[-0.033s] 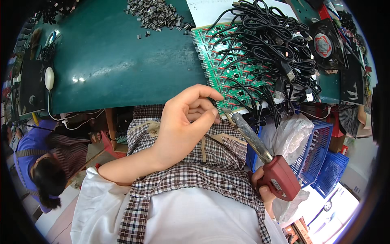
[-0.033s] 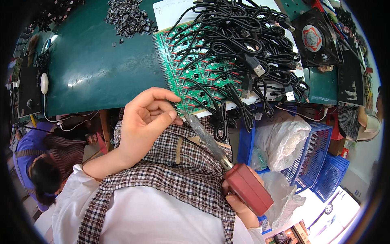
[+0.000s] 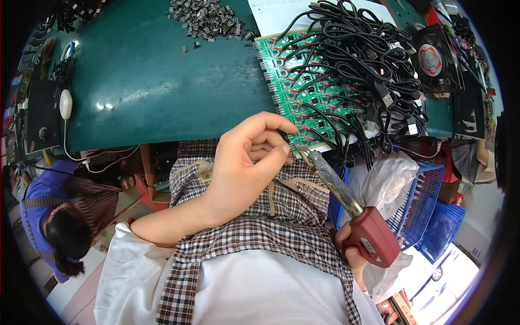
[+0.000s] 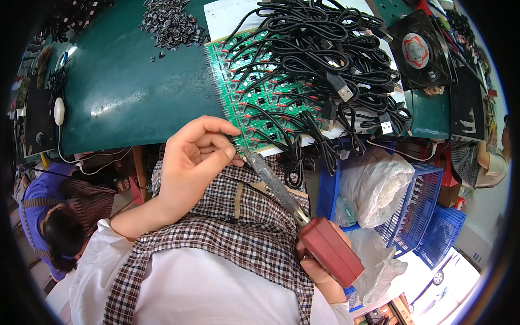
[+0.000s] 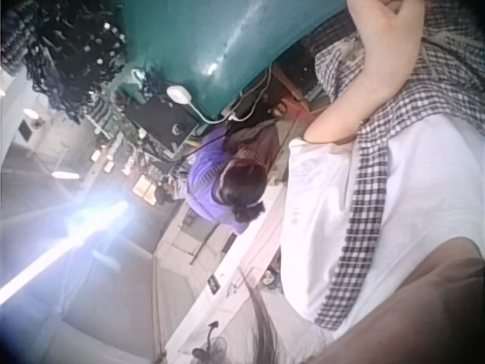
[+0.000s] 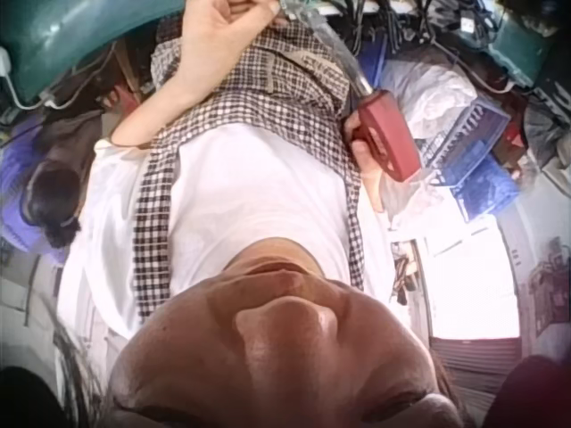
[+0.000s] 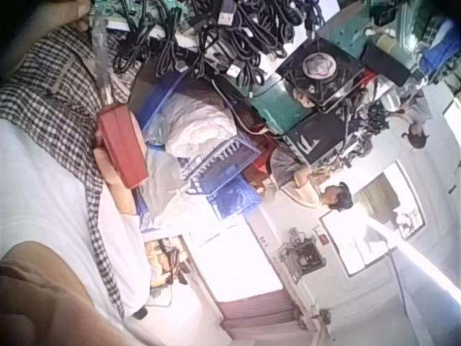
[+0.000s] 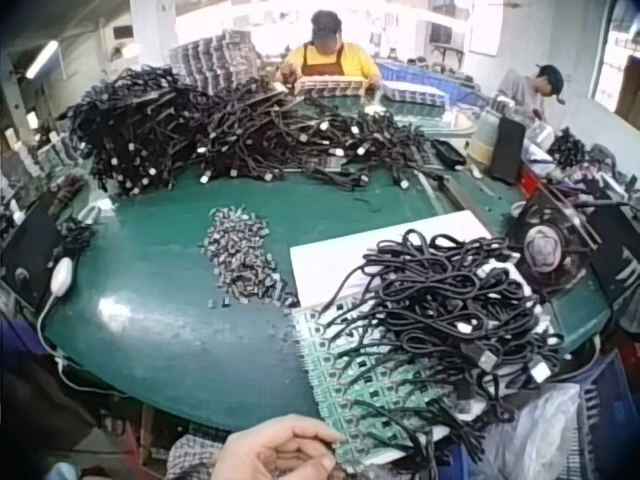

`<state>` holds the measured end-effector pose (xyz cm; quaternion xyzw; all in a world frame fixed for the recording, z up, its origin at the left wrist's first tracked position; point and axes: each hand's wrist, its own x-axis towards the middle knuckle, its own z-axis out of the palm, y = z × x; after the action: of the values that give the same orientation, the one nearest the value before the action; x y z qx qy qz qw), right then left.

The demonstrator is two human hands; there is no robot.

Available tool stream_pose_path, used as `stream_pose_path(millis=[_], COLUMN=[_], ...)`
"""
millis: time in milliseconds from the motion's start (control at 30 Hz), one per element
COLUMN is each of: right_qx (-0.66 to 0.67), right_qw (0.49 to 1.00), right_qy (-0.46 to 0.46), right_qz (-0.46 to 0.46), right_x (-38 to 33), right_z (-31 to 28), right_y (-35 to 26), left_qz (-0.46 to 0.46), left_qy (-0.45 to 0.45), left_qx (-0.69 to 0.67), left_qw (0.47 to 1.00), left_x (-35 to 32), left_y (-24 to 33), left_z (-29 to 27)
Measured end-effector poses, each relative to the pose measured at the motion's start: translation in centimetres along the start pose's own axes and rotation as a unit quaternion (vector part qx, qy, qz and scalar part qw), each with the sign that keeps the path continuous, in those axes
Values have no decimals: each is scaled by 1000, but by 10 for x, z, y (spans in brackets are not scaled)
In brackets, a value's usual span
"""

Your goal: The person solders electronic components onto circuit boards connected to cables using a soldering gun and places completed boards into a crate.

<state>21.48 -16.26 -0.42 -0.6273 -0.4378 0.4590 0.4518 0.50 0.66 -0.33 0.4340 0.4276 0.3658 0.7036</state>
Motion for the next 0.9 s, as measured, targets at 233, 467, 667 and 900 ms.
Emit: stream_pose_path(millis=[233, 467, 667, 900], right_qx=[63, 43, 128, -34], right_qw=[998, 999, 989, 999], right_qy=[21, 18, 21, 17], right_qz=[16, 3, 76, -25], right_x=[-2, -2, 0, -8], right_z=[2, 2, 8, -4], right_y=[0, -1, -13, 14], left_qz=[3, 9, -1, 1], left_qy=[3, 14, 4, 18], left_qx=[1, -11, 1, -11], left_qw=[1000, 1000, 1000, 1000], left_x=[0, 0, -1, -1], left_y=[1, -1, 1, 0], left_z=[1, 5, 2, 5])
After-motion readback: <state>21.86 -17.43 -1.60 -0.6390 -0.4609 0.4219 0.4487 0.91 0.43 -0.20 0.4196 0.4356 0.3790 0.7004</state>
